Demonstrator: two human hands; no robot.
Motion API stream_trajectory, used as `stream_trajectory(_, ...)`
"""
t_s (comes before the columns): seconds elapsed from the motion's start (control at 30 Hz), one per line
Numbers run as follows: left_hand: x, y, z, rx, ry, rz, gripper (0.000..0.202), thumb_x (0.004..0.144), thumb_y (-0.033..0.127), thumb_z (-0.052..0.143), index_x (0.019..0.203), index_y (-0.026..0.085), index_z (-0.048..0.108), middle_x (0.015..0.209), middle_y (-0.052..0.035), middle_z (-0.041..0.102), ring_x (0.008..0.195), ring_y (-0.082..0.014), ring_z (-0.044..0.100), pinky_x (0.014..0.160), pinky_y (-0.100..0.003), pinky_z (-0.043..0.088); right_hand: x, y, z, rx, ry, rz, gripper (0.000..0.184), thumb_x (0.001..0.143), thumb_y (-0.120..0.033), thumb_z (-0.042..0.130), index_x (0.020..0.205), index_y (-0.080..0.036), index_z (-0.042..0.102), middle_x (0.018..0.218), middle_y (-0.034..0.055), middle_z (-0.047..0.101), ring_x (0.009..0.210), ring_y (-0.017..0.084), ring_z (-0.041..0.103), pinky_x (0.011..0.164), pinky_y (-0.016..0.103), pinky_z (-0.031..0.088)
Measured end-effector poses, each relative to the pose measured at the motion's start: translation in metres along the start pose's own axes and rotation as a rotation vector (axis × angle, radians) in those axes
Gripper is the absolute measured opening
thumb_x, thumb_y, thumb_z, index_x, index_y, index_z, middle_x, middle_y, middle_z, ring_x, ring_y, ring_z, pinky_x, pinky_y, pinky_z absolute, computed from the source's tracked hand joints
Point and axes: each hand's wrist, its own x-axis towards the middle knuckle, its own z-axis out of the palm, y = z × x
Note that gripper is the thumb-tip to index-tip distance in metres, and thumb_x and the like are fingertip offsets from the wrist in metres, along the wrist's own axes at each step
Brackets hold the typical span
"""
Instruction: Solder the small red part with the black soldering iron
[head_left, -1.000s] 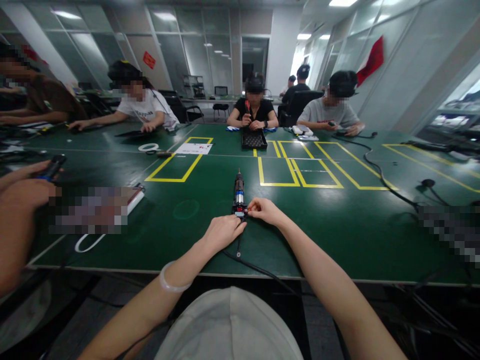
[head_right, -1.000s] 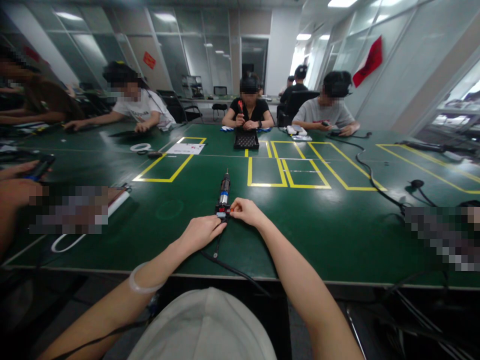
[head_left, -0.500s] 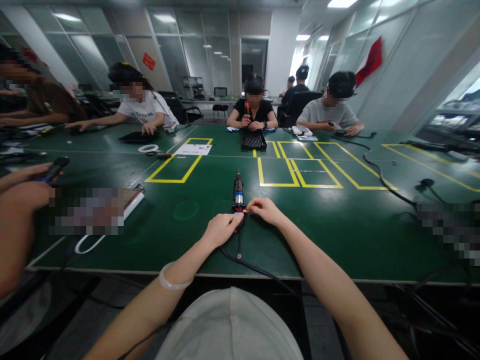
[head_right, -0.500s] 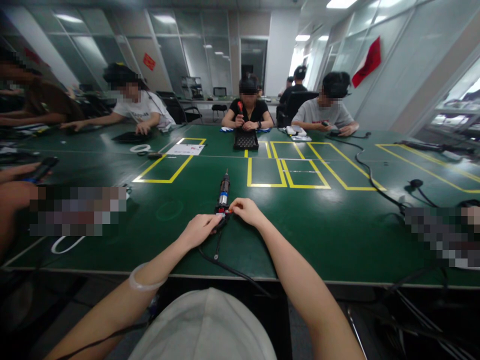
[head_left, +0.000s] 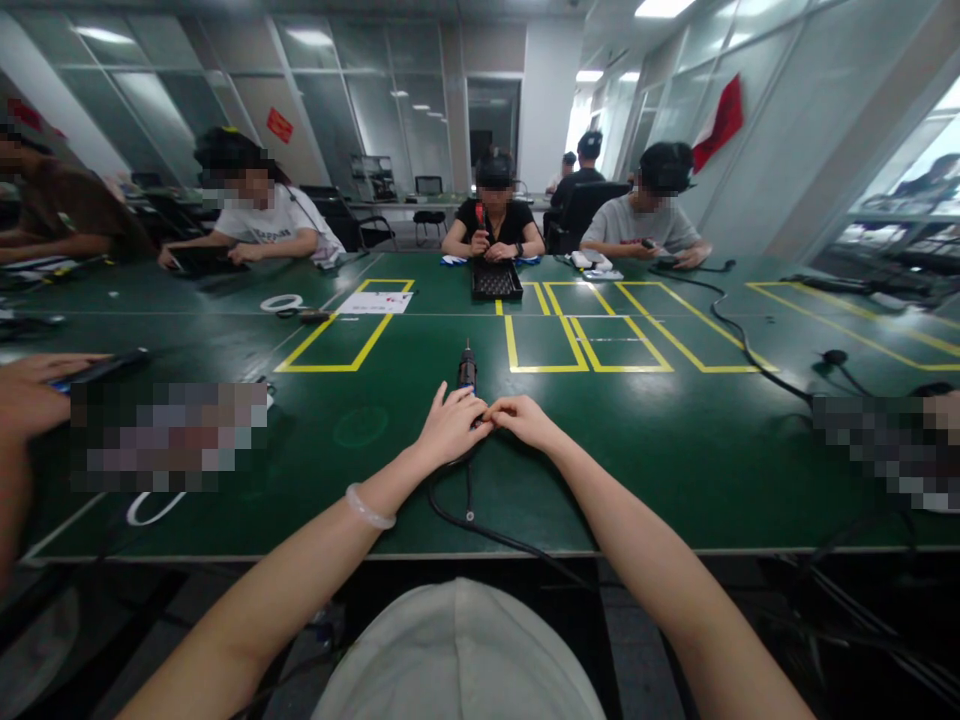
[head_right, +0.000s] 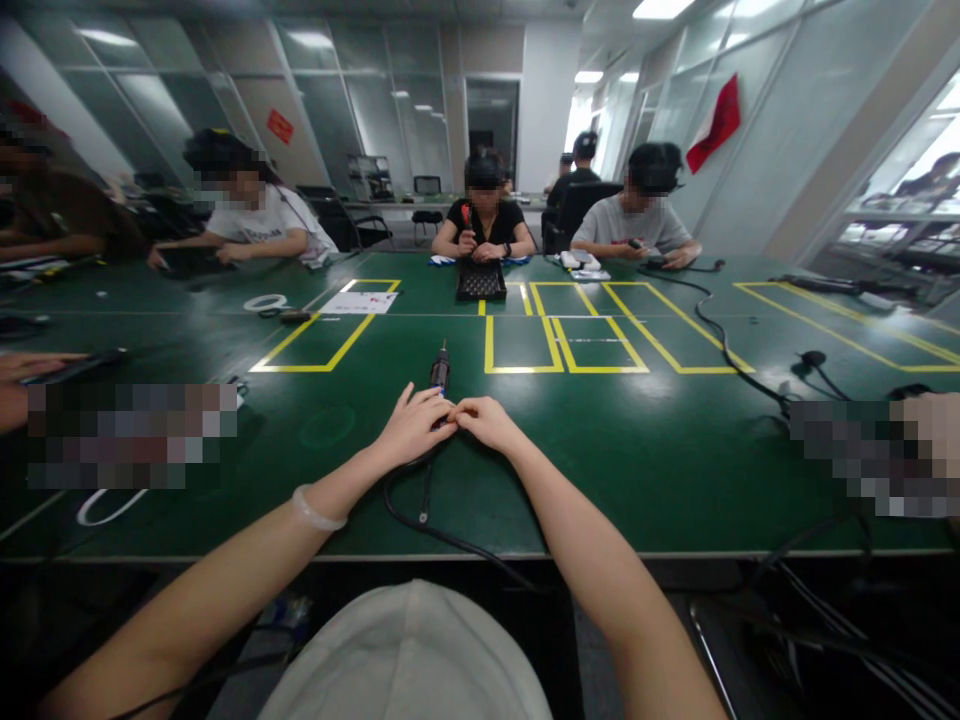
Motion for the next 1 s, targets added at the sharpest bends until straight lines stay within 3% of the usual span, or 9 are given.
stream_trajectory(0.17,0.001,-0.006,-0.004,0.060,0.036,0.016,0.020,0.089,0.036,0.050,0.093,0.027,0.068,0.110,-0.0019,0.070,0.131,-0.0276,0.045,0.118,-0.060,0.002,0.000,-0.005,-0.001,-0.011,0.037,0.004,0.019,0.086,-0.021,0.054,0.083,-0.015,0.072,0.077,0.0019,0.070,0.071,0.013,0.061,0.070,0.024,0.045)
stream_trajectory(0.3,-0.005,-0.029,-0.013,0.072,0.009,-0.006,0.020,0.089,0.038,0.050,0.092,0.030,0.068,0.111,0.0014,0.070,0.132,-0.0278,0.043,0.117,-0.061,-0.001,0.000,-0.006,-0.002,-0.028,0.053,0.028,0.020,0.088,-0.021,0.053,0.080,-0.015,0.071,0.077,0.0021,0.070,0.071,0.013,0.061,0.070,0.024,0.045)
stream_trajectory(0.77,-0.031,-0.192,-0.060,0.090,-0.085,-0.272,0.033,0.086,0.049,0.048,0.102,0.033,0.072,0.133,0.0006,0.064,0.135,-0.0296,0.041,0.114,-0.059,0.004,-0.003,-0.008,0.001,-0.059,0.058,0.085,0.018,0.085,-0.019,0.054,0.076,-0.016,0.069,0.077,0.0016,0.071,0.068,0.012,0.061,0.069,0.023,0.044)
stream_trajectory(0.9,-0.034,-0.225,-0.073,0.076,-0.070,-0.366,0.028,0.080,0.044,0.054,0.096,0.031,0.074,0.126,-0.0017,0.068,0.131,-0.0306,0.046,0.112,-0.058,0.014,-0.002,-0.007,0.002,-0.068,0.058,0.082,0.018,0.085,-0.019,0.054,0.077,-0.016,0.069,0.077,0.0015,0.071,0.069,0.012,0.061,0.069,0.023,0.044)
stream_trajectory(1.0,-0.036,-0.238,-0.077,0.101,-0.043,-0.410,0.027,0.081,0.040,0.055,0.099,0.031,0.073,0.126,-0.0022,0.067,0.129,-0.0304,0.049,0.110,-0.054,0.021,-0.002,-0.006,0.003,-0.069,0.056,0.085,0.017,0.085,-0.019,0.055,0.078,-0.015,0.069,0.078,0.0018,0.071,0.071,0.012,0.063,0.070,0.023,0.044)
